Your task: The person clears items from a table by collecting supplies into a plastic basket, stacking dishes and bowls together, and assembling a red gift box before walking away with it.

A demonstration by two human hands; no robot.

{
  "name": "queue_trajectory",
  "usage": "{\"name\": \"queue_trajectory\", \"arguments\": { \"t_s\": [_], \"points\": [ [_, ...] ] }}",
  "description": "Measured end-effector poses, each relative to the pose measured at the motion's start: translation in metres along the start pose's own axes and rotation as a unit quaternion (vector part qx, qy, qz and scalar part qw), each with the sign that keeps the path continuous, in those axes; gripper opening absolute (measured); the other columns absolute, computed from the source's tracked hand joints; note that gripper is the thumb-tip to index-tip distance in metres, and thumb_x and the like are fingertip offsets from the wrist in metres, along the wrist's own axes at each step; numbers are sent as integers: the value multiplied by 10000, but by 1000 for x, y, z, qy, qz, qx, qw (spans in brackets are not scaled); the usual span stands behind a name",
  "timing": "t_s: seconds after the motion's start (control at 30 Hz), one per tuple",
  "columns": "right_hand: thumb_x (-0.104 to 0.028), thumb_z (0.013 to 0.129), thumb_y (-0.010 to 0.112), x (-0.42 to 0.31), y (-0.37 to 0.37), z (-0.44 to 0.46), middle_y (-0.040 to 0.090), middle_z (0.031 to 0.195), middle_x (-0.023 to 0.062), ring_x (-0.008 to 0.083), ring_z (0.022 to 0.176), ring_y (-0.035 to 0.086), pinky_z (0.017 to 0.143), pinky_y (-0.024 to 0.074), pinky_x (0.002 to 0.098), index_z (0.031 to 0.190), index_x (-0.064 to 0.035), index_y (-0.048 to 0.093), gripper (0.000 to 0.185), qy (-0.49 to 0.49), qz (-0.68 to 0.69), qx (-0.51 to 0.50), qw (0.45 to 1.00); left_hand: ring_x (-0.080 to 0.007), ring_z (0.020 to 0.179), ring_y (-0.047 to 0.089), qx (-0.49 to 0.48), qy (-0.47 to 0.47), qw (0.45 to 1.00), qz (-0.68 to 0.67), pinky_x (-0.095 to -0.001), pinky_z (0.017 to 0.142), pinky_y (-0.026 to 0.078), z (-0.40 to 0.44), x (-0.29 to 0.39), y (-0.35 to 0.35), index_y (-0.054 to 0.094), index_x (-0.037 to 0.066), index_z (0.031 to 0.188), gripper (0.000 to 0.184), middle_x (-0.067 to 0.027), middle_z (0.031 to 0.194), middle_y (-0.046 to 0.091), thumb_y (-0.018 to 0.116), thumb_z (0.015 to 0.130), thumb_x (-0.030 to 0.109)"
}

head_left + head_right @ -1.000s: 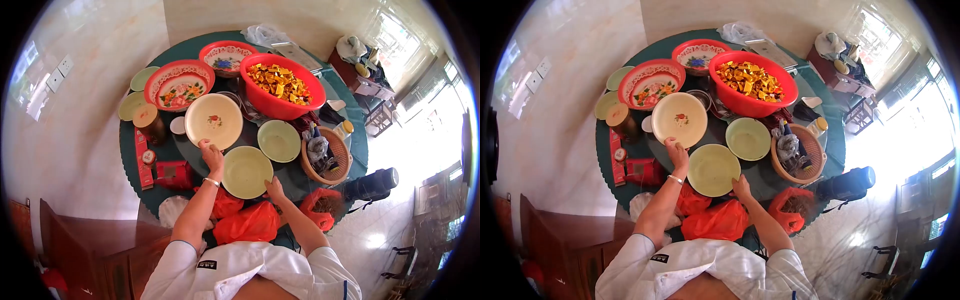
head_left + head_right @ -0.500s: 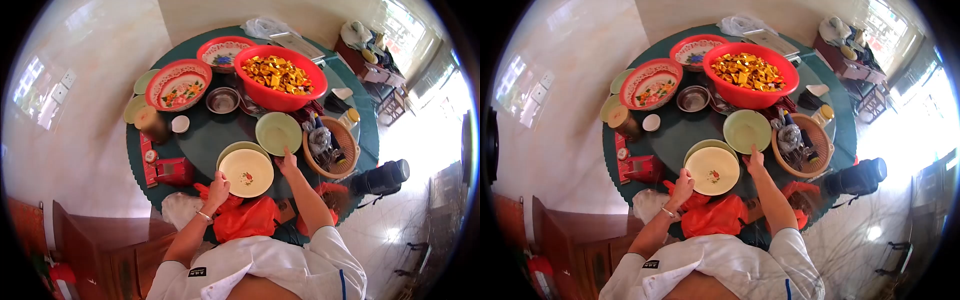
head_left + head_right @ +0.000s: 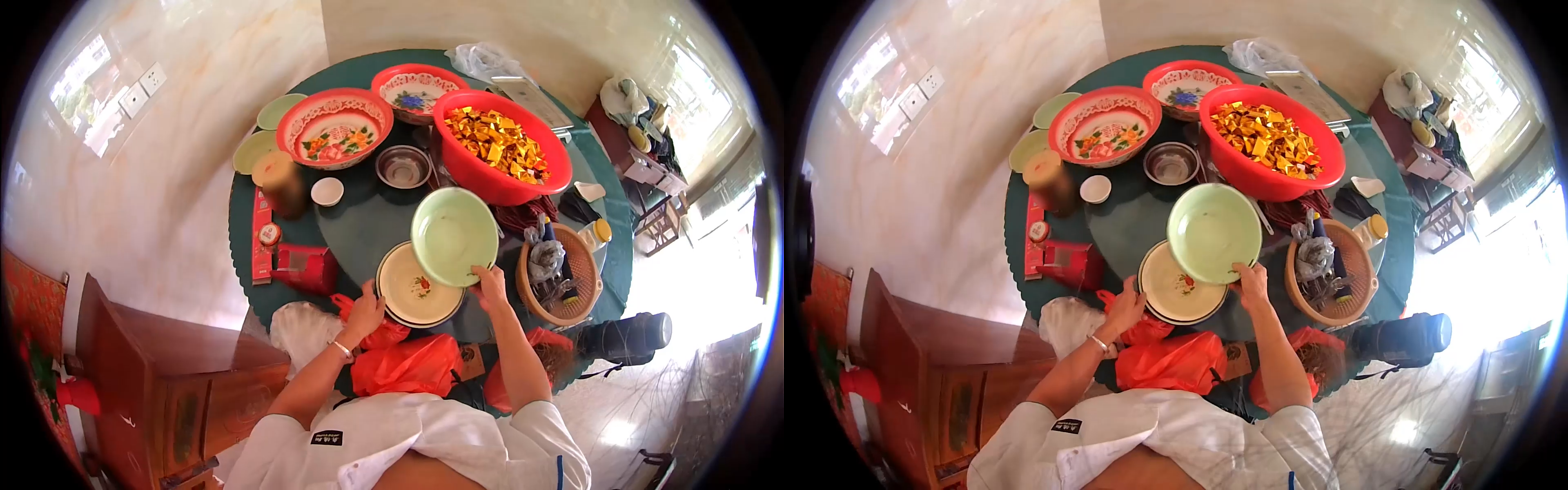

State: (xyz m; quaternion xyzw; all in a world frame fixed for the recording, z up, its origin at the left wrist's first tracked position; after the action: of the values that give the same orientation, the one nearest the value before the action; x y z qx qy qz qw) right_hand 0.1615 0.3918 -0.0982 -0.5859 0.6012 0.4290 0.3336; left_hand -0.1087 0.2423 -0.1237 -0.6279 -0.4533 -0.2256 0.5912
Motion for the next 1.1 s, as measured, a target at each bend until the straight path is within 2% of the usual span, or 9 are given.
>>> {"name": "queue_trajectory", "arguments": {
  "t_s": [0.13, 0.33, 0.43, 0.53, 0.7, 0.73, 0.87, 1.0, 1.1],
  "points": [
    [-136, 757, 574, -17, 21, -21, 639, 800, 165, 284, 672, 640, 542, 520, 359, 987, 19, 509, 286, -132, -277, -52, 950, -161, 625, 631, -32, -81, 980, -177, -287, 537, 511, 7, -27, 14, 329, 11, 1335, 433, -103, 850, 600, 429, 974, 227],
    [-268, 793, 615, -10, 30, -29, 598, 818, 300, 475, 741, 612, 676, 488, 529, 1181, 15, 395, 529, -203, -607, -11, 768, -172, 727, 660, -11, -115, 918, -379, -304, 561, 522, 4, -39, 20, 393, -43, 1282, 434, -201, 1078, 595, 376, 987, 273],
    [-312, 808, 630, -60, 59, -43, 604, 818, 271, 449, 724, 607, 685, 491, 497, 1185, 1, 433, 528, -359, -679, 92, 634, -298, 881, 635, 12, -45, 977, -207, -379, 755, 509, 12, -49, 25, 362, -66, 1304, 546, -233, 1069, 595, 491, 932, 313],
    [-337, 819, 628, -73, 89, 17, 609, 835, 243, 410, 704, 603, 683, 500, 456, 1135, 6, 504, 483, -457, -574, 18, 679, -403, 913, 614, -9, -36, 989, -141, -437, 809, 493, -5, 8, -2, 227, -104, 1351, 728, -309, 1049, 583, 580, 863, 304],
    [-429, 851, 619, -15, 147, 188, 615, 783, 162, 280, 631, 605, 568, 514, 361, 1037, -13, 571, 459, -57, -240, -78, 966, -461, 765, 620, 25, 37, 995, -84, -494, 719, 510, -5, -6, 23, 36, -123, 1377, 828, -358, 931, 587, 565, 831, 203],
    [-446, 856, 614, 8, 161, 210, 615, 768, 145, 255, 623, 606, 548, 515, 341, 1027, -18, 577, 463, 71, -142, -75, 984, -418, 1016, 585, 6, -2, 997, -75, -423, 890, 470, -6, -2, 20, 94, -112, 1380, 793, -336, 1144, 527, 577, 850, 226],
    [-474, 855, 614, 23, 213, 250, 600, 759, 138, 226, 610, 589, 557, 513, 342, 1093, -101, 503, 456, 116, -17, -78, 990, -436, 1008, 580, 36, 1, 995, -88, -440, 876, 468, -2, 0, 17, 113, -126, 1364, 775, -358, 1117, 523, 576, 840, 209],
    [-254, 887, 602, 32, 212, 279, 615, 770, 104, 212, 576, 601, 465, 507, 305, 1086, -93, 537, 264, 28, 28, 21, 999, -441, 801, 615, 23, -18, 996, -85, -504, 695, 498, 7, -3, 24, 107, -129, 1356, 768, -341, 892, 585, 555, 820, 190],
    [-88, 834, 566, 10, 214, 249, 604, 756, 65, 179, 584, 600, 457, 506, 278, 1073, -99, 550, 239, 15, 1, -39, 999, -466, 997, 544, 49, -1, 994, -97, -494, 810, 476, 24, -10, 22, 153, -123, 1347, 739, -375, 1147, 470, 561, 802, 163]
  ]
}}
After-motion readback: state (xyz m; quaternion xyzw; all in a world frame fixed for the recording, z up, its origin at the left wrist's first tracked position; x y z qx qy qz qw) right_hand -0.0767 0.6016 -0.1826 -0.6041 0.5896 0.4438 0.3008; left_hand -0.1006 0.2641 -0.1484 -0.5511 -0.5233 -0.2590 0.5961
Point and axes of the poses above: each hand's wrist, its own z-axis towards the middle knuckle, its own y-axis out of the palm, x = y × z, the point moved 9 cm from there along z, towards the middle knuckle
